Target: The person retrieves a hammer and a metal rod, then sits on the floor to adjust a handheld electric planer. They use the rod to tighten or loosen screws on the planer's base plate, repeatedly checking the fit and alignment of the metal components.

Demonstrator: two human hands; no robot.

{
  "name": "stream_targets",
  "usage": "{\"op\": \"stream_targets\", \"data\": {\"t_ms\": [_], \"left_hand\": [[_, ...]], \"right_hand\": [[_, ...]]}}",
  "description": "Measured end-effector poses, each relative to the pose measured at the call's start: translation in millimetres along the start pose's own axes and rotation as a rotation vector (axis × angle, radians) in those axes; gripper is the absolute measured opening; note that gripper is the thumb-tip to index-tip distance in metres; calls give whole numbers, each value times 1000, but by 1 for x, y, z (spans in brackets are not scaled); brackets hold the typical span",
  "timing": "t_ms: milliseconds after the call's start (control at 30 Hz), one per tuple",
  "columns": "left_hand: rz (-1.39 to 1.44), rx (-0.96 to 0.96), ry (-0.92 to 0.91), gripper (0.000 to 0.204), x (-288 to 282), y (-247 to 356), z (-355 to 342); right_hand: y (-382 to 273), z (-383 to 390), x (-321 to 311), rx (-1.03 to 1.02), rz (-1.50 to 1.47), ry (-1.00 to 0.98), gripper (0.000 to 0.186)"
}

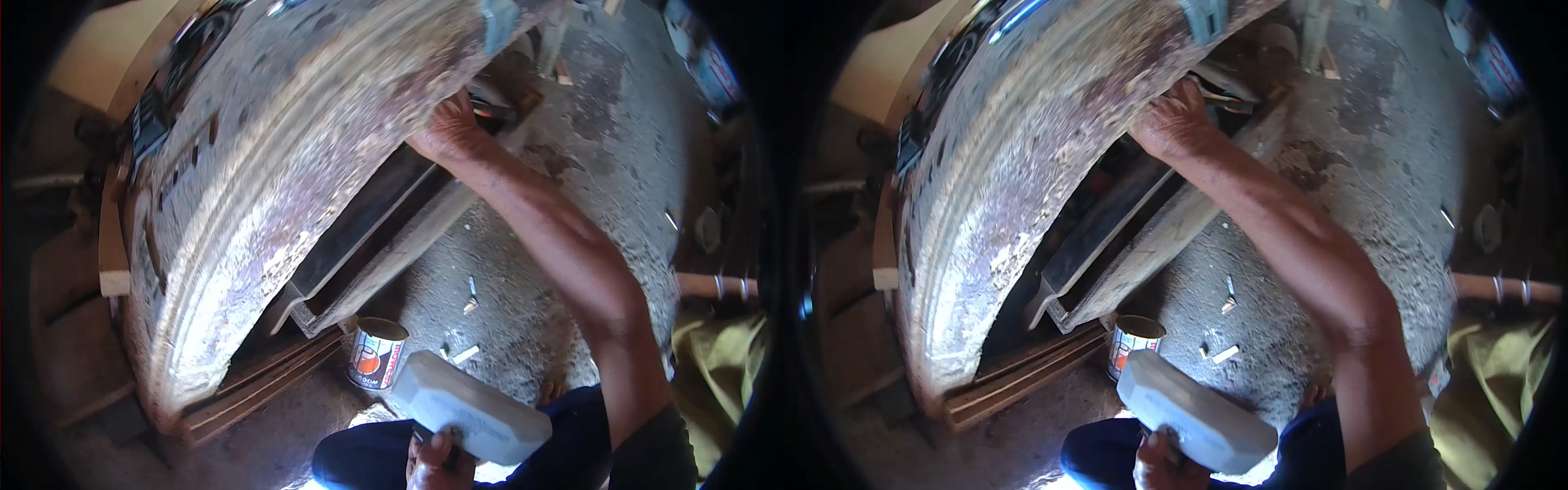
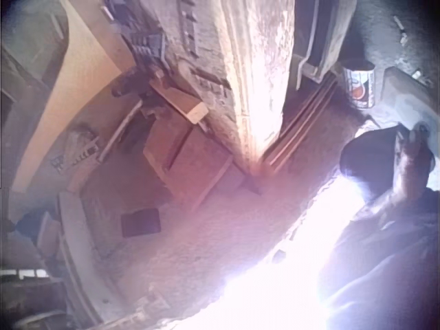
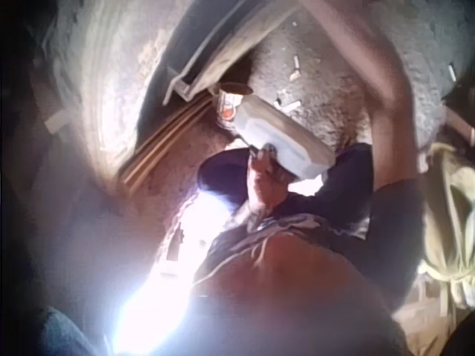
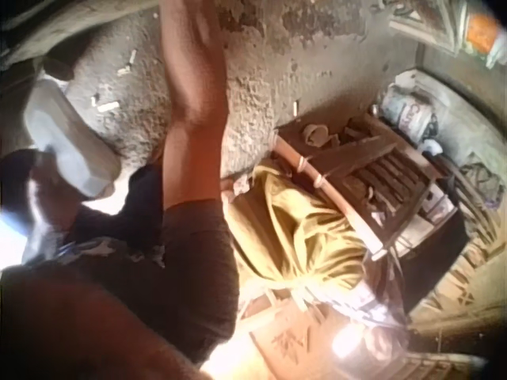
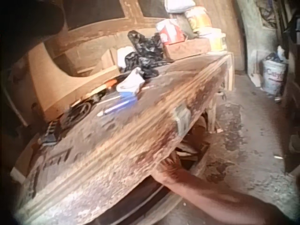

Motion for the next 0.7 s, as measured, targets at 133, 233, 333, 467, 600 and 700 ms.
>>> {"op": "stream_targets", "data": {"t_ms": [133, 233, 333, 467, 600, 700], "left_hand": [[-113, 109, -30, 20, 49, 14, 17], [-106, 139, 87, 35, 91, 15, 35], [-245, 123, 10, 32, 113, 24, 61], [-419, 257, -49, 45, 160, 69, 110], [-841, 612, -267, 49, 209, 132, 147], [-1664, 1419, -791, 46, 305, 135, 211]], "right_hand": [[8, 22, -28, 284, 17, -541, 8], [28, 63, -92, 475, 6, -589, 13], [31, 121, -159, 740, 74, -651, 23], [-20, 184, -257, 1059, -8, -915, 24], [-83, 226, -394, 1243, -60, -955, 23], [-126, 260, -493, 1423, -56, -966, 24]]}}
Point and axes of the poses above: each hand's wrist, its own z-axis away from the middle knuckle, its own x-axis out of the palm, y = z × x, the point moved 9 cm from there along -z, towards the middle knuckle, and after that the axes turned 11 degrees about x, right-handed, at the moved point
